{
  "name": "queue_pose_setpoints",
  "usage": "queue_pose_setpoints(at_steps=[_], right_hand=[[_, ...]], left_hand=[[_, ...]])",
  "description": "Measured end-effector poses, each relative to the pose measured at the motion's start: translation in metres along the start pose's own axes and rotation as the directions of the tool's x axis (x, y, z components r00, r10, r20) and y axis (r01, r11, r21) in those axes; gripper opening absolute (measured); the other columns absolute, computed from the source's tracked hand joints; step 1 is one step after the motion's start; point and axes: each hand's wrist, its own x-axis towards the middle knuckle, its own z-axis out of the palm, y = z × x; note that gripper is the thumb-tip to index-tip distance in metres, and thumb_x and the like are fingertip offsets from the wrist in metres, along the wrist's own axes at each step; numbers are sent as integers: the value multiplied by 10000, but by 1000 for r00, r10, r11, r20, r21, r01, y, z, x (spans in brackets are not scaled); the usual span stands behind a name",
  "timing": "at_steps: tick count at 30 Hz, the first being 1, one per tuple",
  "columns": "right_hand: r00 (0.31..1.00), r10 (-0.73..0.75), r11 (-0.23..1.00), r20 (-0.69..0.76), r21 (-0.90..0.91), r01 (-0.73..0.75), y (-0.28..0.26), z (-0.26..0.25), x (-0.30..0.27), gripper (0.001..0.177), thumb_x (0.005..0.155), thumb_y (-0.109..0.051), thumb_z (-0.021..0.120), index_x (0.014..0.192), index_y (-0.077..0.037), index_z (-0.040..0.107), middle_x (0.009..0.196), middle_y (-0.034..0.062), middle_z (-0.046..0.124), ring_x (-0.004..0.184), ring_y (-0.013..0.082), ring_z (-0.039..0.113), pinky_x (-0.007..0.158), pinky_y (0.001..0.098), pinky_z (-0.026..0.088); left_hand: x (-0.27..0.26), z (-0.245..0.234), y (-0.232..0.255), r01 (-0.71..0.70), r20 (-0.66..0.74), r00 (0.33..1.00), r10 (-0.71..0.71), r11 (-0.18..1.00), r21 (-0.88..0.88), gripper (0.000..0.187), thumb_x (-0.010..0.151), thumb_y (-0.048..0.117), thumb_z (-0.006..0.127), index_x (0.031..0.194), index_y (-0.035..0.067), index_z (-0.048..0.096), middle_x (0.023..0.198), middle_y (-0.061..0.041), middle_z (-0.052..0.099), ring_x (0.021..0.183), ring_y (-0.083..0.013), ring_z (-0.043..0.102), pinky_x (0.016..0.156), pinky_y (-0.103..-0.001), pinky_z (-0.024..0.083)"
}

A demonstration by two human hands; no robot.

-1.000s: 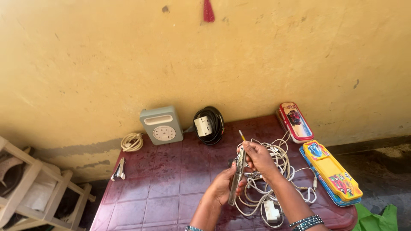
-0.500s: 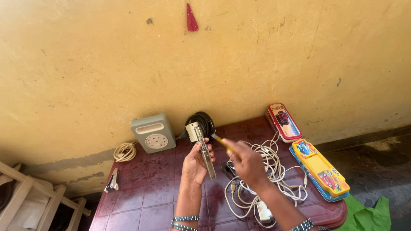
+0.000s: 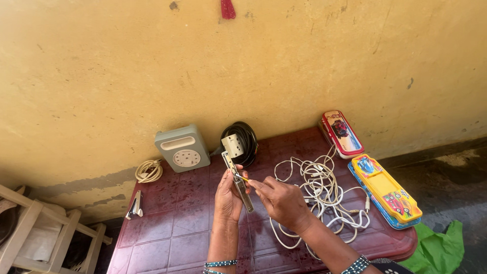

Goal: The person unscrews and opens a small electrical component using a screwdriver, then handles various wires and a larger power strip on a table.

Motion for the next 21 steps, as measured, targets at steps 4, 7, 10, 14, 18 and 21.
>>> queue_pose_setpoints(at_steps=[4,7,10,14,18,21], right_hand=[[998,23,1000,53,-19,-22,0,3,-2,324,887,-123,716,1209,-99,723,776,47,627,572,198,655,491,327,530],[1000,13,999,6,-48,-13,-3,1,-3,357,875,-98,708,1232,-96,706,792,51,630,608,211,664,514,330,539],[997,67,994,47,-84,-63,-3,1,-6,409,884,-86,681,1293,-86,684,781,64,626,598,210,672,499,334,545],[988,137,989,71,-61,-132,7,16,-17,353,916,-121,655,1266,-93,693,805,69,656,630,239,686,525,348,544],[870,426,804,246,337,-489,32,43,-25,264,984,-193,636,1188,-55,730,779,67,681,654,170,640,599,305,499],[746,472,450,469,600,-662,43,59,-30,259,1012,-194,602,1151,-19,731,693,22,593,607,87,529,579,273,441]], left_hand=[[-3,5,-1,-29,9,1000,28,997,74,277,1078,237,454,1167,30,614,896,-98,671,732,-150,637,597,-279,511],[-3,5,-7,-29,-1,1000,29,988,151,259,1085,232,469,1152,32,619,888,-92,667,720,-141,628,595,-271,506],[-2,6,-16,-19,-30,999,26,980,197,214,1074,219,482,1123,55,611,902,-88,668,728,-134,624,604,-266,505],[-5,7,-19,-9,-50,999,23,968,252,201,1062,239,492,1061,65,592,933,-108,671,803,-169,645,697,-313,549],[-9,11,-14,-31,13,1000,29,975,218,303,1087,314,460,1001,47,574,946,-145,679,906,-233,679,816,-368,583],[-9,16,-13,-33,14,999,31,983,180,348,1077,367,440,955,61,552,947,-172,686,964,-315,698,845,-445,585]])
